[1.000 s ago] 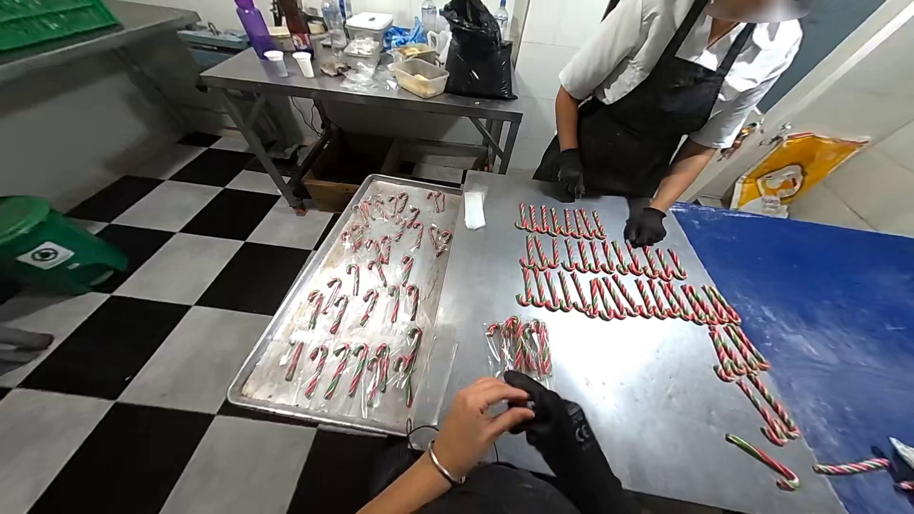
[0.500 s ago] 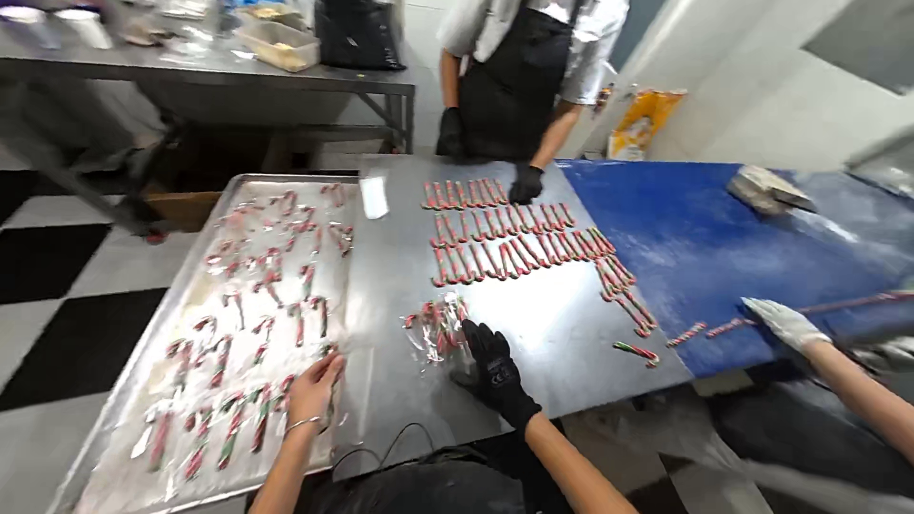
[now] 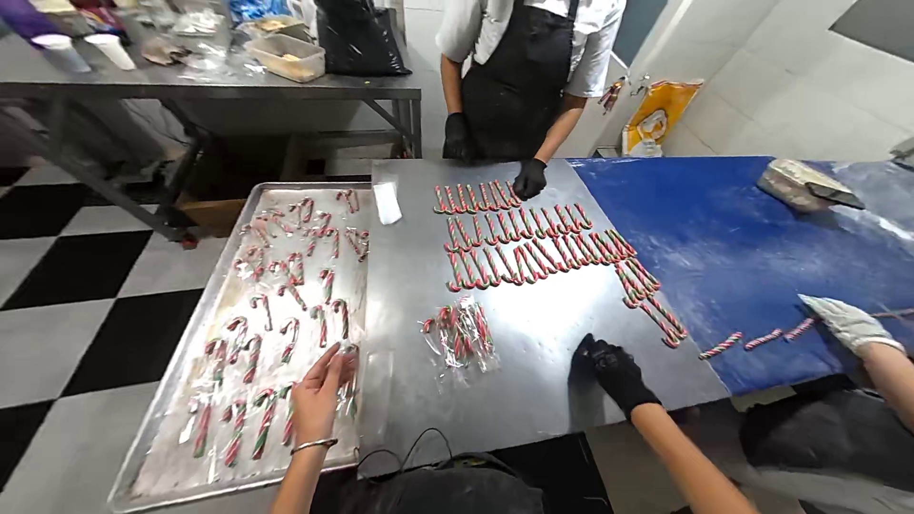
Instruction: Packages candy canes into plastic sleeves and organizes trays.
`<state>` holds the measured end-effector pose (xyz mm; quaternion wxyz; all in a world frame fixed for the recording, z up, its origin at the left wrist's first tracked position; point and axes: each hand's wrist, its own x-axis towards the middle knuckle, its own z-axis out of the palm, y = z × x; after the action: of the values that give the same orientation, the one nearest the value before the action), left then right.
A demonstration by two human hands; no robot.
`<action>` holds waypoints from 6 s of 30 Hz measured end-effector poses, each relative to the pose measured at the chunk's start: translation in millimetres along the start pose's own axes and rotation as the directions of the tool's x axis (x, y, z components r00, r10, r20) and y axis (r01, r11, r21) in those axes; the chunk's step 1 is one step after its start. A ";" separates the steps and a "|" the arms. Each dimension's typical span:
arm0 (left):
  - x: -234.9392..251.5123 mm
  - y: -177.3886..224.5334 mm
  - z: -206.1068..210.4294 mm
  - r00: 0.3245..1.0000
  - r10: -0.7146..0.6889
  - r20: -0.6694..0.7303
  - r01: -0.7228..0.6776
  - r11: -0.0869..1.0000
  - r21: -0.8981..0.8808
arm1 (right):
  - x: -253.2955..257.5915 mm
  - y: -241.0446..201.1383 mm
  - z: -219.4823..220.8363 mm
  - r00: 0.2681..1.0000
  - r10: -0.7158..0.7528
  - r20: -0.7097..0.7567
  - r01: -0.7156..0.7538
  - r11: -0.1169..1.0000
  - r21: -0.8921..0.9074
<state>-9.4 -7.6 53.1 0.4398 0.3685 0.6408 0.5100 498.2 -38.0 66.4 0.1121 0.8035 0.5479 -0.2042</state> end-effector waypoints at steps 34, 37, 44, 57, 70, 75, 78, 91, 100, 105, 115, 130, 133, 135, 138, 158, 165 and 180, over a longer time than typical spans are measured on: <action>-65.0 70.5 47.5 0.625 0.703 0.340 -0.695 0.699 -0.168 | -146.5 -242.9 -58.4 0.532 -0.296 -0.793 0.825 -0.033 0.565; -69.1 69.3 47.4 0.614 0.695 0.374 -0.717 0.689 -0.106 | -149.8 -241.1 -56.1 0.557 -0.285 -0.780 0.812 -0.012 0.584; -63.5 68.0 47.1 0.876 0.293 0.383 -0.335 0.941 0.047 | -140.5 -229.3 -54.7 0.530 -0.127 -0.838 0.847 0.029 0.531; -74.5 69.2 58.7 0.636 0.704 0.317 -0.721 0.688 -0.081 | -129.2 -233.9 -26.6 0.461 -0.431 -0.775 0.887 0.240 0.394; -25.5 15.0 45.5 0.971 0.169 0.170 -0.227 0.877 0.423 | -78.3 -198.3 1.4 0.718 -0.269 -0.642 0.660 0.557 0.505; 24.1 -50.9 19.3 0.986 -0.162 0.031 0.112 0.796 0.595 | -17.2 -193.4 63.6 0.753 -0.225 -0.619 0.607 0.601 0.520; 14.4 -56.8 15.8 0.998 -0.063 0.018 0.043 0.842 0.538 | -13.3 -152.1 77.9 0.597 -0.435 -0.674 0.676 0.725 0.131; -11.0 -35.4 8.5 0.997 -0.006 -0.072 0.028 0.950 0.311 | 104.2 96.1 -18.6 0.878 0.393 -0.275 -0.358 0.918 0.169; -14.2 -0.3 14.7 0.984 0.155 0.093 -0.177 0.927 0.331 | -27.4 -89.4 25.9 0.967 0.063 -0.245 -0.014 0.980 0.198; -17.1 29.4 18.0 0.976 0.145 0.162 -0.191 0.928 0.321 | -54.6 -149.5 3.9 0.867 -0.130 -0.480 0.407 0.741 0.534; -45.5 52.0 38.1 0.815 0.525 0.244 -0.572 0.797 0.196 | -134.5 -235.3 -52.3 0.555 -0.190 -0.810 0.830 0.068 0.553; -60.7 63.0 42.1 0.734 0.638 0.232 -0.674 0.726 0.138 | -128.6 -237.2 -53.5 0.430 -0.140 -0.892 0.903 0.056 0.426; -76.6 61.7 33.4 0.693 0.565 0.447 -0.681 0.718 0.148 | -136.8 -231.9 -69.9 0.410 -0.088 -0.908 0.912 0.060 0.406; -100.0 62.2 25.0 0.569 0.437 0.697 -0.667 0.741 0.080 | -144.6 -227.3 -73.4 0.431 -0.090 -0.898 0.902 0.057 0.428; -124.5 65.4 13.9 0.420 0.072 0.905 -0.444 0.885 0.136 | -148.1 -217.2 -68.8 0.471 -0.087 -0.878 0.880 0.118 0.460; -96.6 81.7 60.0 0.593 0.740 0.317 -0.747 0.652 -0.127 | -157.7 -213.6 -44.5 0.404 -0.334 -0.852 0.910 0.056 0.410; -103.8 68.0 70.1 0.654 0.665 0.361 -0.674 0.729 -0.122 | -151.0 -204.4 -33.6 0.695 -0.637 -0.334 0.685 0.444 0.578; 15.4 -60.5 14.4 0.996 -0.072 0.045 0.041 0.870 0.491 | -23.8 -175.8 70.8 0.559 -0.548 -0.623 0.763 0.633 0.128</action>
<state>-2.6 -1.3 -10.3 0.3666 0.4645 0.7455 0.3066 313.3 -20.6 21.6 -0.2892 0.5612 0.7684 -0.1047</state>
